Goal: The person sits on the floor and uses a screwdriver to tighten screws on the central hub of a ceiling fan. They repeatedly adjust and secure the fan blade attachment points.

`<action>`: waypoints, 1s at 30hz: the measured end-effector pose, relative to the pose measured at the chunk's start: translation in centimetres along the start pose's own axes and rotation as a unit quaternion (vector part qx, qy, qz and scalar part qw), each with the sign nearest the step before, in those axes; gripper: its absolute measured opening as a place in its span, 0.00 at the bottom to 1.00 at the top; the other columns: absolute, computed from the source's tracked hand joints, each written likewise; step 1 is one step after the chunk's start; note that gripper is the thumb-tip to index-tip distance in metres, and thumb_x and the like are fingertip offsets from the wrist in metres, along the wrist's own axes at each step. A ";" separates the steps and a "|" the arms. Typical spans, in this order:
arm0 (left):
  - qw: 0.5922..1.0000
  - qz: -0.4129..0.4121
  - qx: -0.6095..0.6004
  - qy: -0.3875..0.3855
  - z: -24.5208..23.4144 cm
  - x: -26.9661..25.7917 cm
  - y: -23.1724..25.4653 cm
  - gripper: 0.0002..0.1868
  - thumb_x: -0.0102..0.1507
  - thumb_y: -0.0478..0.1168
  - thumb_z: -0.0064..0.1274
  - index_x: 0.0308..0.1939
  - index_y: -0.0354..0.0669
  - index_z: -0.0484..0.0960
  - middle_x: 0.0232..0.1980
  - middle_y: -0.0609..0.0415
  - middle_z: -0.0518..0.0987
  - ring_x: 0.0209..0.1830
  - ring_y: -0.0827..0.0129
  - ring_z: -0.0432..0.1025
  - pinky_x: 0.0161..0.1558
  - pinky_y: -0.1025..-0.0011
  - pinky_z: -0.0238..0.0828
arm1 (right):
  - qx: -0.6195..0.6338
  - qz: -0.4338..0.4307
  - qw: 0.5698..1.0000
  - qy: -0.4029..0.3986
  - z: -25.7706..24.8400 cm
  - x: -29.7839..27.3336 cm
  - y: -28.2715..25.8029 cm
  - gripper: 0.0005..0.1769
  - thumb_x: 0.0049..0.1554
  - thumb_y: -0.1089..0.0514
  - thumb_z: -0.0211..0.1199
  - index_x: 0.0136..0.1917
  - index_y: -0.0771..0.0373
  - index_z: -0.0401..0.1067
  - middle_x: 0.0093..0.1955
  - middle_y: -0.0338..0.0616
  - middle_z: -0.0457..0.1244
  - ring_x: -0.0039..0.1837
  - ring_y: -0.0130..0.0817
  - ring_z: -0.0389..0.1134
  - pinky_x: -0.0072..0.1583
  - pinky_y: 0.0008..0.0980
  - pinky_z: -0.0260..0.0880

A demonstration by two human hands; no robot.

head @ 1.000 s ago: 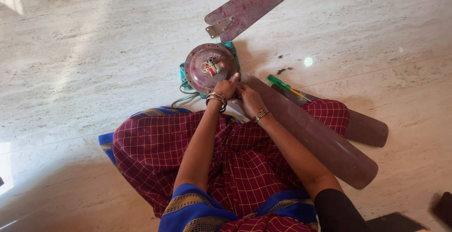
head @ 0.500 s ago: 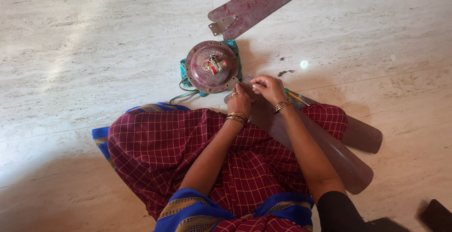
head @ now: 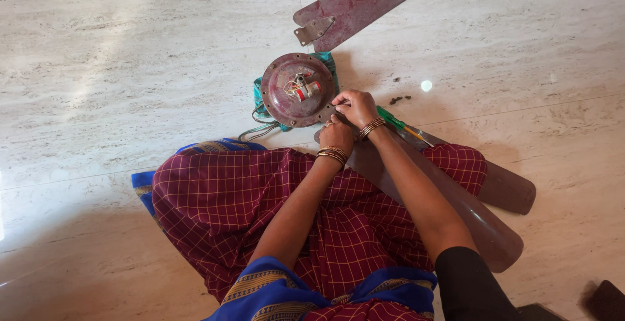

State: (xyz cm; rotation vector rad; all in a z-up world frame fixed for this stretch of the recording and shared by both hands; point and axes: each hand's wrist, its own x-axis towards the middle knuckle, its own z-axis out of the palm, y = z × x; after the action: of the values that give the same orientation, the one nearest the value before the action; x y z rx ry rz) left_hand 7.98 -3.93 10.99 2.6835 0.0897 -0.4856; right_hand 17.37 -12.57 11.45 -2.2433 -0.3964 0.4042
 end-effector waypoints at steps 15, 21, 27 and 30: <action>0.993 -0.004 0.022 0.112 2.8 0.6 0.1 0.19 0.66 0.46 0.53 0.52 0.35 0.85 0.70 0.33 0.71 0.65 0.48 0.71 0.62 0.58 0.70 | -0.050 -0.022 0.998 0.014 1.2 0.7 -0.2 0.06 0.50 0.65 0.73 0.42 0.61 0.78 0.43 0.42 0.73 0.44 0.32 0.76 0.47 0.31 0.75; 0.998 -0.006 -0.012 0.058 2.2 0.4 0.2 0.26 0.61 0.50 0.55 0.54 0.32 0.83 0.70 0.33 0.68 0.66 0.49 0.68 0.63 0.58 0.67 | -0.085 -0.050 0.995 0.008 0.9 1.0 -1.3 0.05 0.50 0.64 0.73 0.40 0.60 0.78 0.42 0.41 0.73 0.44 0.32 0.75 0.47 0.32 0.75; 0.995 -0.013 0.000 0.100 3.2 0.3 0.5 0.21 0.64 0.47 0.51 0.52 0.33 0.84 0.71 0.33 0.69 0.67 0.47 0.68 0.64 0.56 0.66 | -0.094 -0.041 0.995 0.005 0.9 1.2 -1.5 0.05 0.49 0.63 0.73 0.40 0.58 0.78 0.41 0.40 0.72 0.44 0.33 0.75 0.48 0.33 0.75; 0.992 -0.011 0.005 0.128 4.2 0.5 0.3 0.20 0.65 0.46 0.50 0.52 0.33 0.84 0.71 0.33 0.70 0.67 0.46 0.68 0.65 0.56 0.66 | -0.101 -0.042 0.994 0.001 0.8 1.3 -1.6 0.05 0.48 0.62 0.74 0.39 0.58 0.78 0.41 0.40 0.72 0.44 0.35 0.75 0.48 0.35 0.75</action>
State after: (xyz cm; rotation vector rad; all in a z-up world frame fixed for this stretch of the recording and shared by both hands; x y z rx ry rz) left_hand 7.12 -5.90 7.37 2.7429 0.1897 -0.1457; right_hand 17.97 -10.52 11.93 -2.4128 -0.5502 0.3313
